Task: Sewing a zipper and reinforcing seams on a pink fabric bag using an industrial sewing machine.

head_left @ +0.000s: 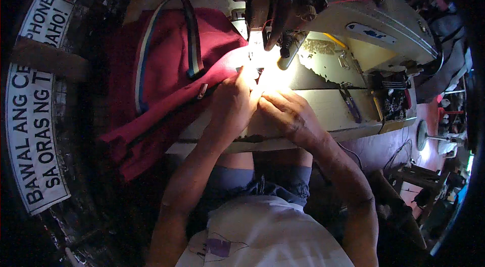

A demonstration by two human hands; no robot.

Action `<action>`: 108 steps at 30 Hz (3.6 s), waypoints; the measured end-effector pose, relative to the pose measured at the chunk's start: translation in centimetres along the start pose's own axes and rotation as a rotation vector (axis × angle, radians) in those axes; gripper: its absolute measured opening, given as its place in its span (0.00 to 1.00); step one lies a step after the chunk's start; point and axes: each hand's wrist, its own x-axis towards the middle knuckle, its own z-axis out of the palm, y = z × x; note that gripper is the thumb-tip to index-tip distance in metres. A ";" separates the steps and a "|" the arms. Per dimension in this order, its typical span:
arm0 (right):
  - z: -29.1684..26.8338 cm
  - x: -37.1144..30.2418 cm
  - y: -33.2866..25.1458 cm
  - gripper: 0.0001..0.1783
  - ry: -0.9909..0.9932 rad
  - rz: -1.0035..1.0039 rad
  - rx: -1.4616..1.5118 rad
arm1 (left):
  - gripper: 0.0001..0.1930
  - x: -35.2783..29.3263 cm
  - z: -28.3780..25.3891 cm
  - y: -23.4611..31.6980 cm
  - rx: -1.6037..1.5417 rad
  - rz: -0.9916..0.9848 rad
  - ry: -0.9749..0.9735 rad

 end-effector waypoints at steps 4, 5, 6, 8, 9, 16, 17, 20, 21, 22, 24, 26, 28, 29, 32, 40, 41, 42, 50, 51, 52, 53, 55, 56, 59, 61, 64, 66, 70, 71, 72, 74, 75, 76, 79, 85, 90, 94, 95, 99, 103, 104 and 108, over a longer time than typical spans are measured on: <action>0.0 -0.5 -0.1 0.22 0.070 -0.013 -0.019 | 0.11 1.2 -0.1 0.3 -0.129 0.160 0.041; 0.0 -0.6 -0.3 0.25 0.109 -0.032 -0.017 | 0.10 1.5 -0.5 0.4 -0.264 0.191 0.032; 0.0 -0.6 -0.7 0.28 0.123 -0.022 -0.012 | 0.10 1.5 -0.9 0.6 -0.273 0.277 0.070; 0.1 -0.8 -1.5 0.28 0.203 -0.049 -0.007 | 0.07 1.3 -1.8 1.2 -0.535 -0.187 -0.219; 0.1 -0.9 -2.0 0.29 0.244 -0.068 -0.004 | 0.07 1.1 -2.1 1.5 -0.554 -0.155 -0.225; -1.6 -1.6 -3.4 0.22 0.436 0.124 0.070 | 0.20 0.1 -3.6 1.9 0.121 0.336 0.160; -1.9 -1.6 -3.5 0.22 0.442 0.128 0.077 | 0.22 0.4 -3.7 1.6 0.215 0.429 0.142; -2.3 -1.3 -3.9 0.19 0.472 0.152 0.119 | 0.18 1.4 -3.3 1.0 0.136 0.508 0.057; -2.4 -1.2 -4.1 0.16 0.500 0.175 0.109 | 0.17 1.7 -3.1 0.9 0.132 0.486 0.080; -2.5 -1.1 -4.1 0.14 0.494 0.234 0.102 | 0.16 2.1 -3.1 0.8 0.096 0.482 0.045; -2.5 -1.1 -4.1 0.14 0.548 0.356 0.217 | 0.17 2.6 -3.3 0.7 0.065 0.483 0.002; -2.6 -1.2 -3.7 0.12 0.574 0.562 0.546 | 0.18 2.5 -3.5 0.9 0.036 0.481 -0.036; -2.6 -1.2 -2.8 0.11 0.604 0.628 0.709 | 0.18 2.0 -3.8 1.1 -0.195 0.263 -0.217; -2.6 -1.0 -2.3 0.10 0.619 0.688 0.923 | 0.18 1.8 -3.6 1.4 -0.178 0.250 -0.254; -2.6 -0.4 -0.5 0.08 0.539 0.695 1.044 | 0.17 1.5 -3.6 1.7 0.108 0.608 0.054; -1.0 2.2 0.5 0.08 0.592 0.693 0.719 | 0.10 2.9 -2.9 1.7 -0.340 0.211 -0.088; -0.7 2.2 0.1 0.08 0.594 0.678 0.298 | 0.10 2.8 -2.6 1.7 -0.334 0.190 -0.115; -0.5 2.3 -0.3 0.09 0.660 0.598 0.117 | 0.11 2.8 -2.3 1.8 -0.281 0.265 -0.043; -0.2 2.3 -1.8 0.08 0.647 0.649 0.100 | 0.15 2.7 -2.4 1.6 -0.205 0.301 -0.087; -0.3 2.3 -1.8 0.07 0.592 0.675 0.142 | 0.15 2.7 -2.5 1.6 -0.222 0.293 -0.102; -0.3 2.3 -1.7 0.06 0.535 0.699 0.184 | 0.15 2.6 -2.5 1.7 -0.243 0.279 -0.094; -0.3 2.3 -1.7 0.06 0.532 0.700 0.185 | 0.15 2.5 -2.4 1.8 -0.241 0.282 -0.118; -0.2 2.2 -1.6 0.04 0.495 0.560 0.075 | 0.11 2.3 -2.2 2.1 -0.347 0.218 0.007; -0.2 2.2 -1.5 0.04 0.494 0.563 0.075 | 0.11 2.3 -2.2 2.1 -0.349 0.217 0.004; -0.2 2.0 -1.4 0.04 0.541 0.506 0.194 | 0.09 2.4 -2.7 1.9 -0.293 0.225 0.007; -0.3 1.8 -1.4 0.04 0.507 0.492 0.244 | 0.08 2.6 -3.4 1.7 -0.245 0.392 -0.115; -0.6 1.6 -1.6 0.03 0.476 0.540 0.226 | 0.06 1.7 -3.2 2.1 -0.078 0.413 0.018; -0.6 1.3 -2.0 0.04 0.465 0.553 0.294 | 0.06 1.3 -3.2 2.2 -0.071 0.453 0.029; -0.5 0.6 -2.8 0.05 0.487 0.548 0.393 | 0.06 0.9 -3.2 1.3 -0.084 0.461 -0.055; -0.4 0.4 -2.8 0.05 0.499 0.542 0.382 | 0.07 0.9 -3.2 1.0 -0.141 0.452 -0.119; -0.3 0.2 -2.8 0.05 0.529 0.477 0.306 | 0.13 1.1 -3.6 0.4 -0.114 0.421 -0.170; -0.2 0.0 -2.7 0.08 0.554 0.403 0.176 | 0.16 1.4 -3.3 -0.2 -0.170 0.370 -0.130; -0.1 -0.1 -2.7 0.08 0.559 0.398 0.168 | 0.19 1.6 -3.2 -0.5 -0.207 0.300 -0.082; 0.0 -0.1 -2.6 0.09 0.565 0.350 0.150 | 0.24 1.8 -3.6 -0.9 -0.079 0.435 -0.175; 0.3 -0.3 -2.8 0.11 0.566 0.277 0.125 | 0.24 2.4 -3.7 -0.9 0.231 0.649 -0.097; 0.0 -0.5 -2.9 0.11 0.589 0.284 0.085 | 0.12 3.1 -4.4 0.9 -0.167 0.360 -0.209; -0.2 -0.6 -3.0 0.11 0.585 0.272 0.084 | 0.11 3.1 -4.4 1.0 -0.259 0.215 -0.308; 0.0 -0.4 -2.8 0.08 0.609 0.408 0.107 | 0.10 3.5 -4.0 0.1 -0.308 0.335 -0.340; 0.0 -0.3 -2.6 0.06 0.616 0.458 0.124 | 0.11 3.6 -4.0 -0.1 -0.357 0.333 -0.395; -0.3 -0.1 -1.2 0.07 0.657 0.517 0.172 | 0.12 3.6 -4.2 -0.2 -0.414 0.227 -0.525; -0.6 0.0 -0.2 0.07 0.616 0.618 0.311 | 0.13 3.1 -4.0 0.4 -0.451 0.118 -0.496; -0.9 -0.1 0.0 0.06 0.607 0.588 0.277 | 0.12 3.1 -4.0 0.5 -0.433 0.164 -0.471; -1.1 0.0 0.5 0.06 0.591 0.618 0.329 | 0.13 3.0 -3.9 0.8 -0.432 0.242 -0.399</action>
